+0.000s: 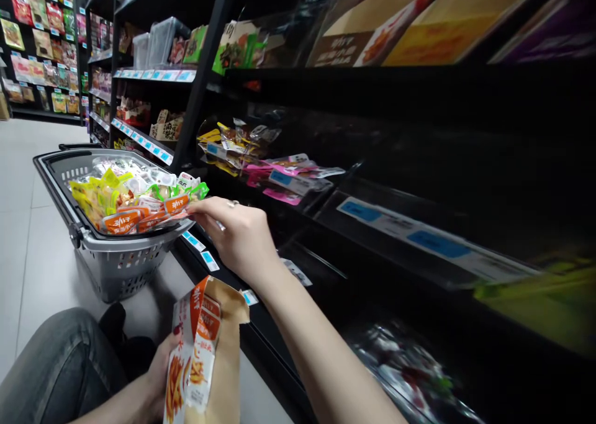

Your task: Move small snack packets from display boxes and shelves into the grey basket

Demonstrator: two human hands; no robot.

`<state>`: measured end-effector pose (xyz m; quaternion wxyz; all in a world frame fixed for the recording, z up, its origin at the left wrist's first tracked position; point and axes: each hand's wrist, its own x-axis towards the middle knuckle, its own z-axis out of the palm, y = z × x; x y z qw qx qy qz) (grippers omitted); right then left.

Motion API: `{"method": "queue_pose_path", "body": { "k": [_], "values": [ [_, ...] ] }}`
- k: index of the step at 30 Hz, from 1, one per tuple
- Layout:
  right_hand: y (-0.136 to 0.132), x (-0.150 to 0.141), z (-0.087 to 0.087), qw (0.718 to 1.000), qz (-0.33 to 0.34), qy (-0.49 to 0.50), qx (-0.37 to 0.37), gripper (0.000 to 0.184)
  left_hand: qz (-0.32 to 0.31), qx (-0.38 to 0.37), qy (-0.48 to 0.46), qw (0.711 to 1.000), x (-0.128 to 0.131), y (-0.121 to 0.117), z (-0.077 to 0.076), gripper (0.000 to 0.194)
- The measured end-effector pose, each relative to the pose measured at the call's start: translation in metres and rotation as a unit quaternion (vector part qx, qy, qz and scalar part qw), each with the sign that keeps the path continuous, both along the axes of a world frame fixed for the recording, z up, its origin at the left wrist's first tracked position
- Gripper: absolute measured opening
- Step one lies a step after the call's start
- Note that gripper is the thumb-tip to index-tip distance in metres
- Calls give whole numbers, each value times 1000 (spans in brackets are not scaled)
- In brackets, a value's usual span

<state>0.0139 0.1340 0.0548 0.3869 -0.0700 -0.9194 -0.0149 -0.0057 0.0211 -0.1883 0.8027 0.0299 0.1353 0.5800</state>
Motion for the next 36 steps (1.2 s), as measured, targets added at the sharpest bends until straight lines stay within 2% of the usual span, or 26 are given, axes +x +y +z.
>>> {"method": "queue_pose_path", "body": {
  "k": [5, 12, 17, 21, 26, 28, 30, 31, 33, 34, 36],
  "values": [
    [3, -17, -12, 999, -28, -43, 12, 18, 27, -19, 9, 999, 1, 2, 1, 47],
    [15, -38, -1, 985, -31, -164, -45, 20, 37, -61, 1, 997, 4, 4, -9, 48],
    [22, -59, -9, 965, -56, -255, 1, 23, 30, -44, -2, 999, 3, 5, -14, 44],
    [13, -66, -17, 954, -103, -279, 33, 23, 31, -14, -15, 999, 2, 4, -16, 43],
    [2, -73, -26, 953, -117, -277, 41, 23, 22, -31, -22, 999, 1, 1, -12, 41],
    [-1, -67, -31, 968, -107, -227, 28, 22, 26, -31, -24, 999, 0, 1, -9, 40],
    [-4, -50, -35, 987, -97, -127, -29, 23, 31, -24, -32, 999, -2, 1, -9, 40],
    [-7, -37, -39, 990, -101, -67, -72, 24, 34, -17, -37, 999, -2, 2, -9, 41],
    [-14, -4, -47, 977, -137, 14, -160, 21, 37, -1, -48, 998, -2, 4, -11, 45],
    [-19, 14, -53, 968, -164, 8, -188, 16, 38, 7, -52, 998, -2, 4, -12, 47],
    [-27, 47, -69, 951, -219, -122, -180, 10, 45, 20, -56, 997, 0, 5, -14, 48]
  ]
}}
